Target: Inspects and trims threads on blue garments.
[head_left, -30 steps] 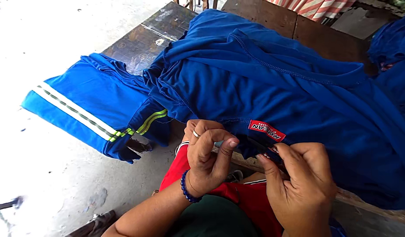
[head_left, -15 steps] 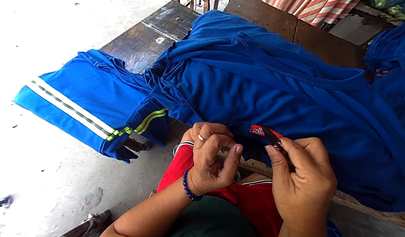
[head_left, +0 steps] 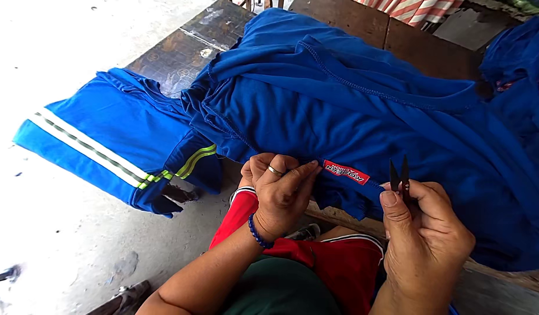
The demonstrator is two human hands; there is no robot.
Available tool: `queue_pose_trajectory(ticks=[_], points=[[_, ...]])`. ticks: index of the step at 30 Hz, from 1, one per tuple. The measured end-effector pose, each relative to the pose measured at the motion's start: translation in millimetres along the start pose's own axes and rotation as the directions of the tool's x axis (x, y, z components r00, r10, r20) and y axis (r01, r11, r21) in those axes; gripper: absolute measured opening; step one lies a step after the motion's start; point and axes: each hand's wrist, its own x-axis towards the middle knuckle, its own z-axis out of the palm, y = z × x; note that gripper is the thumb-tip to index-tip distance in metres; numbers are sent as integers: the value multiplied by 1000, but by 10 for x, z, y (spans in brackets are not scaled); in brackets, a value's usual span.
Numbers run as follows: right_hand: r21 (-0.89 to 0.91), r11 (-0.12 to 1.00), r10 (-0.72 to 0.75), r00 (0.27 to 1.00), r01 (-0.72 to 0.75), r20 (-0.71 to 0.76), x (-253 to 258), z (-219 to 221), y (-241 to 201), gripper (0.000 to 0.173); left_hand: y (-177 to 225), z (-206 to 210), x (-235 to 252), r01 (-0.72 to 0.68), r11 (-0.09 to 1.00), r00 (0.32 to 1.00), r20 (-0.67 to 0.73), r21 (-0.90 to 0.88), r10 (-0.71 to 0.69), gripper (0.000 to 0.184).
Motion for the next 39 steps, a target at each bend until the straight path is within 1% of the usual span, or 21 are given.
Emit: queue_pose_trajectory(ticks=[4,9,10,12,14,17,20,22,23,25,29,33,36,39], points=[[-39,998,-43,999,44,24,-12,4,3,22,-20,-45,-35,18,996,998,60,-83,-13,9],[-120,981,-146,987,153,69,-14,0,3,22,8,-125,-55,106,972,990,116,-208,-83,13],[-129,979,-152,986,160,71,-13,-7,2,22,12,-142,-54,113,968,990,110,-224,-90,16],[-120,981,-143,988,149,60,-8,-18,11,22,1,-156,-51,94,964,994,69,-248,-79,28],[-89,988,-122,991,126,48,-10,-26,27,22,-15,-157,-56,63,976,997,55,-208,-52,36],[-68,992,-102,994,105,39,-20,-17,32,21,-38,-77,-67,-13,994,999,38,-109,17,34],[-73,993,-94,995,97,37,-29,-6,34,20,-94,73,-75,-90,996,996,-19,-15,90,19],[-73,993,-89,995,91,41,-27,-14,38,21,-135,121,-65,-112,994,993,-46,1,111,7],[-72,994,-85,995,88,46,-29,-21,38,21,-145,118,-61,-120,993,992,-43,-5,120,4],[-68,994,-82,995,86,60,-28,-31,40,22,-144,86,-53,-114,992,993,-30,-59,113,6],[-89,989,-109,988,119,111,-27,-27,42,24,-103,2,-32,-51,986,999,-5,-158,50,8],[-249,949,-149,971,193,186,-24,4,-40,27,-76,-38,-24,-27,984,1000,-9,-175,26,12],[-405,876,-179,957,260,229,-13,56,-119,27,-82,-39,-41,-45,983,999,-20,-177,42,12],[-519,800,-191,948,302,256,3,114,-168,28,-64,-48,-32,-79,984,997,-21,-160,77,11]])
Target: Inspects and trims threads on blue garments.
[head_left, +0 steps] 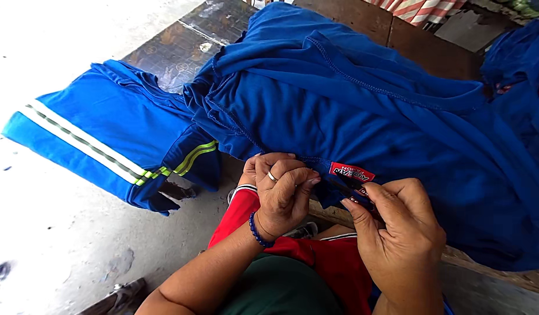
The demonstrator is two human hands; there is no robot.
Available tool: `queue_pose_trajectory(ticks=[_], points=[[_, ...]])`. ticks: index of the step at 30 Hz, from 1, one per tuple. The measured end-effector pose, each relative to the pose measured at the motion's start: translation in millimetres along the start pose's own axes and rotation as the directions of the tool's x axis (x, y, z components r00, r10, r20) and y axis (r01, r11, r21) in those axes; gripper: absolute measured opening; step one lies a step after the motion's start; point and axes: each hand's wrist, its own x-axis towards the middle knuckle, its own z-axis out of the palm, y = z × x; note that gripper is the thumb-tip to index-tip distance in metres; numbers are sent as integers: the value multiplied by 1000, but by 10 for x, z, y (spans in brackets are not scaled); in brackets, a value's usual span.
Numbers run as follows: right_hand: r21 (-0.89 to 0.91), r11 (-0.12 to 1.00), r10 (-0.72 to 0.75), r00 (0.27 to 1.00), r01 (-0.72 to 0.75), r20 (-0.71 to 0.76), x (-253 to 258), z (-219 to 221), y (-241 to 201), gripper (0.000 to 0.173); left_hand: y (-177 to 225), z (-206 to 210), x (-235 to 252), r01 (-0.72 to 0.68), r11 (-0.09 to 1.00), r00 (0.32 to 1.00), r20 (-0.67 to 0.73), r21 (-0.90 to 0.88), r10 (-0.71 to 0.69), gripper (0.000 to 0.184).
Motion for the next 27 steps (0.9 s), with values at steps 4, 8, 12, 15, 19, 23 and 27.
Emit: queue_pose_trajectory(ticks=[4,8,12,15,19,23,27], points=[[-121,993,9,1000,-8,9,40,36,-75,27,21,5,6,-35,999,999,8,1,35,11],[-167,986,27,1000,-26,4,66,82,-145,26,13,5,-2,-50,999,999,10,1,50,11],[-183,981,68,998,-67,-2,71,110,-178,24,12,-12,-1,-60,998,998,33,-11,61,11],[-138,987,84,996,-85,-15,54,84,-146,25,12,-14,-10,-48,999,998,30,-15,49,11],[-80,996,43,999,-44,-11,-15,6,-69,27,14,-39,15,-20,1000,1000,15,-22,20,11],[-100,995,31,1000,-31,1,-24,35,-111,26,26,-33,16,-24,1000,1000,10,-20,25,11],[-156,986,62,998,-62,-5,46,134,-178,24,34,-26,2,-44,999,999,25,-4,44,11]])
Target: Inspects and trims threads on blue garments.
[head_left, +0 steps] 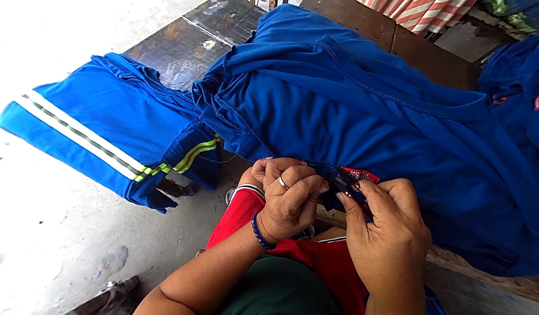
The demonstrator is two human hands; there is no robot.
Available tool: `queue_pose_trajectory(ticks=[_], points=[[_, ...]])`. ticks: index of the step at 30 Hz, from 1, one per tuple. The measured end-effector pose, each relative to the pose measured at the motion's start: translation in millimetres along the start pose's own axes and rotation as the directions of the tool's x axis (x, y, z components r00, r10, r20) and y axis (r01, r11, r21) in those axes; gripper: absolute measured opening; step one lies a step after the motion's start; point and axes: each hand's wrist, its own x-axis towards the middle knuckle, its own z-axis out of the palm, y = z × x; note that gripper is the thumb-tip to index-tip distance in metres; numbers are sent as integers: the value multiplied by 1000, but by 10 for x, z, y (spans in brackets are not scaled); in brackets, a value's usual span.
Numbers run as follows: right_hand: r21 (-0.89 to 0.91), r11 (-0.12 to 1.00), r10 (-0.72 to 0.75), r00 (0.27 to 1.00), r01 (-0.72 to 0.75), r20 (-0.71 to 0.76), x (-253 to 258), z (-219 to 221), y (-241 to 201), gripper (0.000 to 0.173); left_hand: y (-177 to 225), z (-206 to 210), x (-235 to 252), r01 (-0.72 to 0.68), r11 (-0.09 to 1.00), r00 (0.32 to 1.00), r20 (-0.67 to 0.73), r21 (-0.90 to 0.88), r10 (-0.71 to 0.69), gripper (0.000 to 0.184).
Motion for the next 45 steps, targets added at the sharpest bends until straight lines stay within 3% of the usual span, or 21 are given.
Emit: queue_pose_trajectory(ticks=[11,32,37,39,41,45], points=[[-7,999,51,998,-50,26,-14,25,-32,23,-79,-77,-80,-36,999,998,61,20,35,10],[161,986,-27,998,37,-63,-58,144,46,25,-17,-130,-49,2,999,998,62,-34,0,12],[327,945,24,994,12,-105,-145,80,156,26,-56,-203,-114,40,998,997,64,-48,-37,21],[471,882,87,985,-8,-146,-194,26,234,21,-95,-234,-146,61,998,998,18,-14,-60,30],[553,833,137,971,-6,-196,-207,-36,291,12,-134,-254,-136,76,992,997,-24,100,-74,26],[531,846,121,951,51,-284,-129,-136,299,25,-204,-275,5,46,952,999,-25,302,-40,9]])
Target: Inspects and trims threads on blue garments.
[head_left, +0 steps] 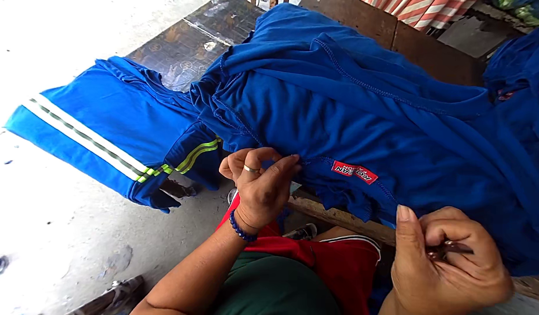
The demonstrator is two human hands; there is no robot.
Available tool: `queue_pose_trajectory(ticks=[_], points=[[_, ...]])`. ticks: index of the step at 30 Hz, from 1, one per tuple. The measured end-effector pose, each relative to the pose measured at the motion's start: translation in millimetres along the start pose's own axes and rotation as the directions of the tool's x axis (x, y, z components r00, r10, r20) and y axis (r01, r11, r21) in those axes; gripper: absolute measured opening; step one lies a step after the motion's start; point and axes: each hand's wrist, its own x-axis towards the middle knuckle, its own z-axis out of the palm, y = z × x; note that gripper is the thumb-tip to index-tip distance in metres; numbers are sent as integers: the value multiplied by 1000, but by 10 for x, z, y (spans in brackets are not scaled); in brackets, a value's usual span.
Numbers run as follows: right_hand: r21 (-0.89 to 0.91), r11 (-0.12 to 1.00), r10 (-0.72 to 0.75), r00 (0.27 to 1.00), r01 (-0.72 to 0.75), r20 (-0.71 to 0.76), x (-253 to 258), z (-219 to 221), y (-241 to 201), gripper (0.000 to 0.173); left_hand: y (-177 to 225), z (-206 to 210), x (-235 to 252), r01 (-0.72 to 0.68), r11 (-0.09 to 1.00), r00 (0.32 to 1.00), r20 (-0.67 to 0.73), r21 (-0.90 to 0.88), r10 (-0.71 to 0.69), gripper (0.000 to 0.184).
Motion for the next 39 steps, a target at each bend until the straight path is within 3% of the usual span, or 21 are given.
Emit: queue_pose_trajectory(ticks=[1,4,7,10,12,15,18,22,24,27,30,32,35,37,39], points=[[-25,999,-35,999,35,20,35,3,-9,24,-17,-9,31,-5,1000,1000,-18,0,5,3],[-130,974,-164,972,187,166,163,72,-2,17,-31,-86,124,-26,998,999,-20,-61,25,11],[-314,865,-269,889,393,371,305,248,16,23,14,-156,216,-47,991,999,-5,-127,47,14],[-341,814,-295,841,470,453,416,410,53,20,82,-206,273,-70,985,998,-16,-156,69,13],[-216,885,-298,857,413,420,496,417,98,16,92,-227,245,-61,984,998,-41,-166,55,13],[150,963,-264,905,226,335,614,398,212,10,69,-224,130,46,988,996,-69,-150,-57,26],[389,920,-173,945,54,277,671,403,312,11,63,-124,136,121,989,990,-65,-86,-127,48],[512,857,-57,976,-60,210,689,427,333,13,111,102,408,110,994,993,-54,19,-109,70],[538,839,-18,985,-79,173,679,434,327,14,151,236,580,105,994,994,-37,1,-105,61],[548,834,16,995,-67,97,668,445,322,14,165,331,792,102,987,994,-17,-121,-105,20],[534,846,-28,997,-14,72,640,440,341,14,171,261,853,156,932,979,-74,-327,-190,18],[501,864,-106,990,45,94,598,455,350,13,254,192,839,268,767,935,-35,-583,-353,17],[438,895,-187,965,91,182,499,484,332,9,482,77,870,453,182,730,247,-873,-637,20],[416,907,-181,955,70,235,452,507,307,13,597,40,920,397,-133,611,369,-908,-700,22],[427,904,-152,947,17,284,462,498,286,20,635,9,902,284,-264,625,387,-922,-678,22]])
